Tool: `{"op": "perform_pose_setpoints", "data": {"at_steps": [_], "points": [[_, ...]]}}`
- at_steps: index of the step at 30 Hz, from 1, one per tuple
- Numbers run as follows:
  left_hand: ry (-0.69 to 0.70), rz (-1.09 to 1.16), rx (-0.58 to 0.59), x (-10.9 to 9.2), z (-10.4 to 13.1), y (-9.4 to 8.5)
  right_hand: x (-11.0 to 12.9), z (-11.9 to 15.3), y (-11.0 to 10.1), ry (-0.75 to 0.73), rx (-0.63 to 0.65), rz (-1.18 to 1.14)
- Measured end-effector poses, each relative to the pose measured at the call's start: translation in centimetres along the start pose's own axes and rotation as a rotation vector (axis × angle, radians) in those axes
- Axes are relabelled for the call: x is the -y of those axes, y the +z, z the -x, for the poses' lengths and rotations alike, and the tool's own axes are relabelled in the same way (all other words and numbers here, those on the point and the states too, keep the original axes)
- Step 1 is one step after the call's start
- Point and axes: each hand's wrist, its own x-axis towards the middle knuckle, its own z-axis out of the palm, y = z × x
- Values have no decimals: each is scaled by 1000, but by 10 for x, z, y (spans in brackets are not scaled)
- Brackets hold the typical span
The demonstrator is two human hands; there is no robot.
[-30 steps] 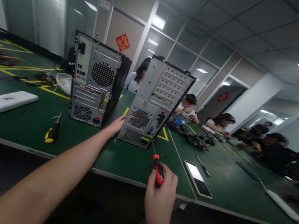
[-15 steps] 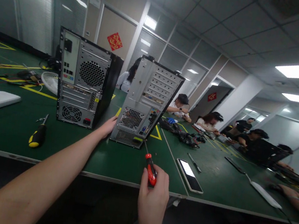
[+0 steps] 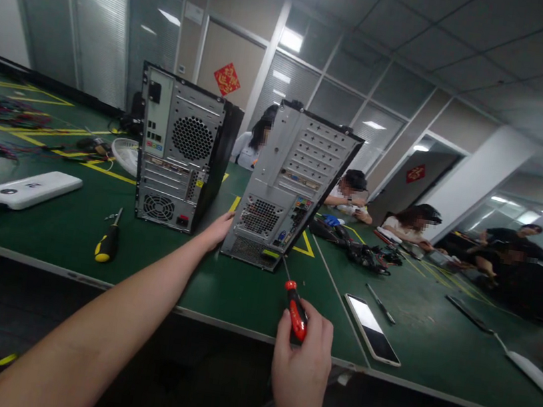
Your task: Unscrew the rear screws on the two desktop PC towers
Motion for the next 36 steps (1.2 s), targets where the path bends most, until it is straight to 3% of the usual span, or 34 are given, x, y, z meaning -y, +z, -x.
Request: {"op": "perform_pose_setpoints", "data": {"at_steps": [5, 12, 16, 21, 30, 36], "points": [[-1, -7, -10, 1, -1, -1, -3, 0, 2, 23, 2, 21], [-1, -12, 9, 1, -1, -2, -4, 0, 3, -55, -35, 25], [-25, -21, -8, -1, -2, -2, -6, 0, 5, -65, 7, 18], [-41, -26, -9, -2, -2, -2, -6, 0, 8, -25, 70, 15], [-13, -28, 2, -3, -1, 0, -8, -2, 9, 88, 70, -19], [-28, -32, -14, 1, -3, -2, -6, 0, 11, 28, 66, -31]]}}
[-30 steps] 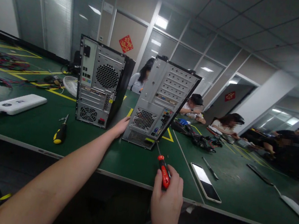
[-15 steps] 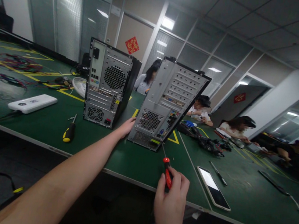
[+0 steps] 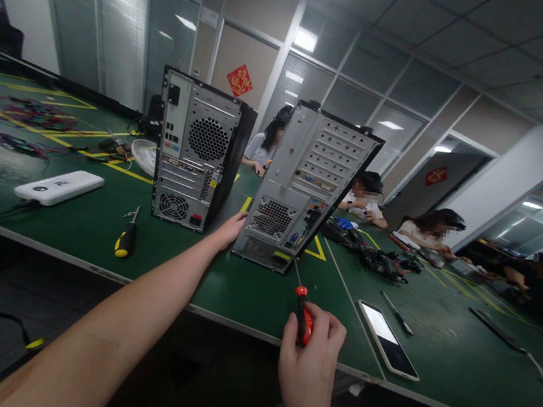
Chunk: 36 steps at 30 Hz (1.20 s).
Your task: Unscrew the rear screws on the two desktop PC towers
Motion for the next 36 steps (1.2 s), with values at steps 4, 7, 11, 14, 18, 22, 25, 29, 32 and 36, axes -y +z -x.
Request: {"op": "perform_pose_setpoints", "data": {"at_steps": [4, 7, 11, 14, 18, 22, 25, 29, 32, 36], "points": [[11, -4, 2, 4, -2, -2, -3, 2, 0, -33, 10, 27], [20, -3, 4, 6, -3, -3, -5, 1, -1, -68, -6, 38], [13, -7, 6, 4, -3, -2, -4, 0, -3, -80, -14, 38], [-5, -15, -1, 1, 0, -1, -2, 0, -3, -49, 0, 31], [-7, 3, 6, -3, 2, 1, -1, 0, -3, 13, 0, 18], [-9, 42, 23, -1, 1, 2, -2, -1, -4, 46, 2, 14], [-16, 36, 12, 1, -1, 1, -3, -1, -3, 37, 0, 18], [-5, 17, 5, 2, -2, 0, -3, 1, -1, -10, -9, 25], [-4, 13, 7, 1, -1, 0, -4, 1, -1, -38, -3, 25], [-2, 19, 2, 1, -1, 0, -4, 1, -2, -48, -17, 33]]}}
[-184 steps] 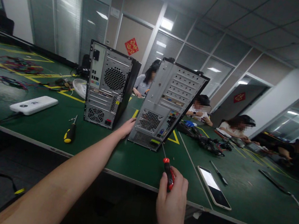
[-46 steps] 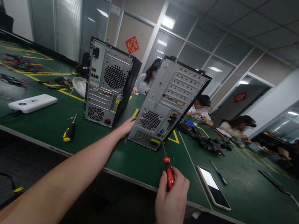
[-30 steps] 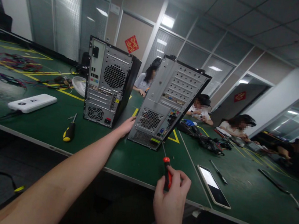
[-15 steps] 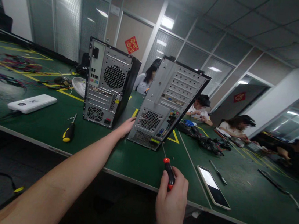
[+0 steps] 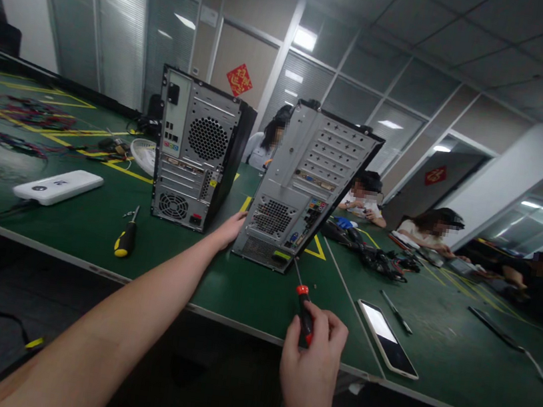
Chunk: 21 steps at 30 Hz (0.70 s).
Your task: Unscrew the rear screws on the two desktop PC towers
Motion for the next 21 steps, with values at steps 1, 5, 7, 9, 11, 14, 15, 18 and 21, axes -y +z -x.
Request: {"op": "perform_pose_setpoints", "data": {"at_steps": [1, 5, 7, 9, 11, 14, 15, 18, 21], "points": [[-4, 1, -2, 0, 0, 0, 1, 0, 0, 10, 1, -2], [-10, 5, -8, 2, -2, -1, 4, -2, -2, 67, 20, -7], [-11, 0, -13, 2, -3, -1, 5, -2, -2, 84, 20, -9], [-13, -3, -11, 3, -3, -1, 4, -3, -2, 102, 24, -18], [-7, 4, -3, 3, -3, -1, 2, -3, -2, 120, 40, -30], [10, 20, 13, 4, -3, 0, 0, -2, -1, 111, 51, -32], [12, 24, 15, 5, -3, 0, -1, -2, -1, 99, 41, -28], [7, 25, 11, 5, -3, 0, -1, -1, -1, 61, 6, -17], [21, 27, 19, 6, -3, -1, -1, 0, 0, 20, -1, -9]]}}
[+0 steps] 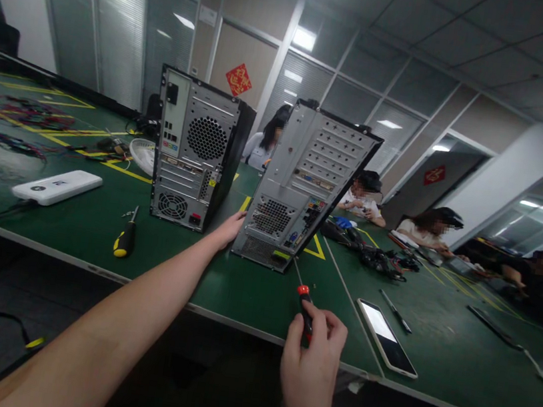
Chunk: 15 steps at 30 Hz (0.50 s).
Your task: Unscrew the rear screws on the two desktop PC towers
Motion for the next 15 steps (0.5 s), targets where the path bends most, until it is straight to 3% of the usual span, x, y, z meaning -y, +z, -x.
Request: {"op": "perform_pose_setpoints", "data": {"at_steps": [4, 15], "points": [[2, -3, 8, -1, 0, 0, 0, 0, 0, -17, 21, -2], [-21, -36, -8, -4, 2, 0, 3, -1, -3, 109, 35, -44]]}}
